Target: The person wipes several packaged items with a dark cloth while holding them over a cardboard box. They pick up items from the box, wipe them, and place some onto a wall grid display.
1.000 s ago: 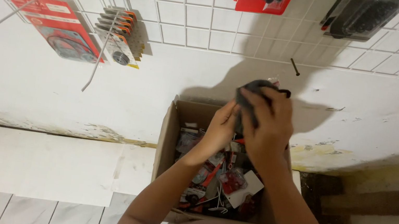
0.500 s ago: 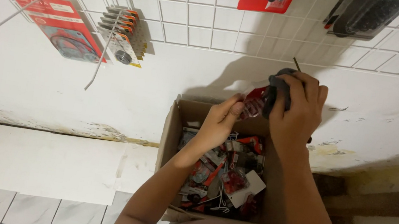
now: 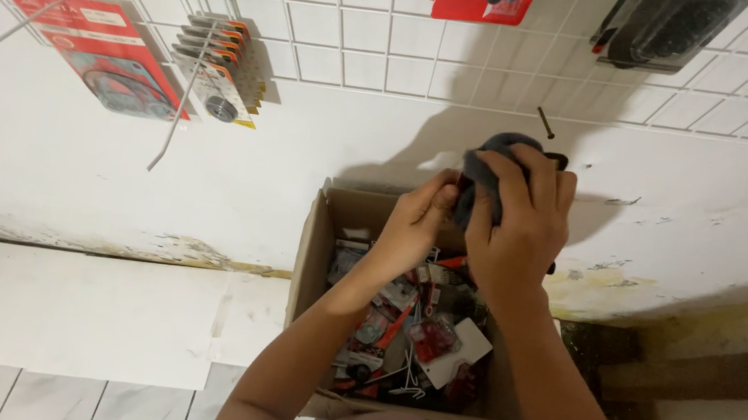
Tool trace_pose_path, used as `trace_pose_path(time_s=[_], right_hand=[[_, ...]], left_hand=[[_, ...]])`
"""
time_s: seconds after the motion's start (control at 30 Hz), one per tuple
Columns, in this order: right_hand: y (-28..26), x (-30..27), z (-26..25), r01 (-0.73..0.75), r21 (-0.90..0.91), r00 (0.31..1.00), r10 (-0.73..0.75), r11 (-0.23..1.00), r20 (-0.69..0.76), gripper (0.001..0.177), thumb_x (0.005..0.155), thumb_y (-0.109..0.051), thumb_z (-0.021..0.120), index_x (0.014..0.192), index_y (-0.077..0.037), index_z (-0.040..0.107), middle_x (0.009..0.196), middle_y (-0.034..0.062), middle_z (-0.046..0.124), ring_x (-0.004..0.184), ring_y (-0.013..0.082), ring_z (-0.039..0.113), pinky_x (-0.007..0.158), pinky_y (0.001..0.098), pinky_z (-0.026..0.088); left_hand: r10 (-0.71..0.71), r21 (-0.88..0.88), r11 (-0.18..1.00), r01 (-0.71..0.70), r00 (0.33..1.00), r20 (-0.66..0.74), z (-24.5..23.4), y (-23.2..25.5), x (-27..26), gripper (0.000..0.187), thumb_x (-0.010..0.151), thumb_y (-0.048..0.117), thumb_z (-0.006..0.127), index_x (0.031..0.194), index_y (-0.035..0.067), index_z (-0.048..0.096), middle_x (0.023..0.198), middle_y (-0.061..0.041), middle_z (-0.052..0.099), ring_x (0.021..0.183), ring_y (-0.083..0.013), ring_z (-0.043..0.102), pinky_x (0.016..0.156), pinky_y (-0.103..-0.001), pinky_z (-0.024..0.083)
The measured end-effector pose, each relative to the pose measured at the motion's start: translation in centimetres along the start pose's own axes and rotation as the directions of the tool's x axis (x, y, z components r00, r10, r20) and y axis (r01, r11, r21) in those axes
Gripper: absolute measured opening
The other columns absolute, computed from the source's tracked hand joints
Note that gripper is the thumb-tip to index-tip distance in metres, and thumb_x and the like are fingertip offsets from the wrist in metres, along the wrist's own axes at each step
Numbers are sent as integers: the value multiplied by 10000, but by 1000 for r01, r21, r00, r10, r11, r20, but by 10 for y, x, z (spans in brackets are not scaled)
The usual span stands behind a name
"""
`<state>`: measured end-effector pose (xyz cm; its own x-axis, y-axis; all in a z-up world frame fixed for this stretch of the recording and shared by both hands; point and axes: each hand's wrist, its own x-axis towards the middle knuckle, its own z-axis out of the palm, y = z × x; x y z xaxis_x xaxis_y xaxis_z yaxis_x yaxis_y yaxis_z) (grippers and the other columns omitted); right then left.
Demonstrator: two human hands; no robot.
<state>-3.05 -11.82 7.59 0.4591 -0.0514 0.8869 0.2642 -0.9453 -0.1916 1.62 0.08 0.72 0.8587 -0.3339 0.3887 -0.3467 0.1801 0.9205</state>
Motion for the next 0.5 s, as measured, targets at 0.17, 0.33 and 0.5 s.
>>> trace_pose_path(time_s=[0.17, 0.33, 0.5], right_hand=[[20, 4, -4, -58, 105, 998, 58, 993, -2, 266, 914, 10, 662, 1127, -127, 744, 1140, 80, 625, 974, 298, 561, 893, 396, 455], [-1, -5, 0, -36, 97, 999, 36, 995, -3, 212, 935, -40, 705, 1112, -145, 755, 1144, 87, 640, 985, 318, 576, 906, 405, 460], [31, -11, 9, -109, 171, 994, 103, 979, 46, 179, 977, -61, 725, 1134, -143, 752, 1136, 91, 643, 1067, 326, 603, 956, 427, 452]], left_hand=[[-19, 21, 1000, 20, 1000, -22, -14, 12, -6, 430, 1111, 288, 466, 1325, -59, 605, 1194, -326, 671, 1208, -394, 604, 1009, -577, 470], [-48, 71, 996, 49, 999, -23, -3, 17, -5, 397, 1098, 294, 497, 1316, -10, 629, 1113, -285, 708, 1108, -354, 670, 938, -515, 511], [-95, 3, 995, 96, 993, -71, -13, 31, -7, 420, 1109, 323, 475, 1339, 9, 633, 1183, -235, 710, 1130, -243, 601, 968, -494, 509]])
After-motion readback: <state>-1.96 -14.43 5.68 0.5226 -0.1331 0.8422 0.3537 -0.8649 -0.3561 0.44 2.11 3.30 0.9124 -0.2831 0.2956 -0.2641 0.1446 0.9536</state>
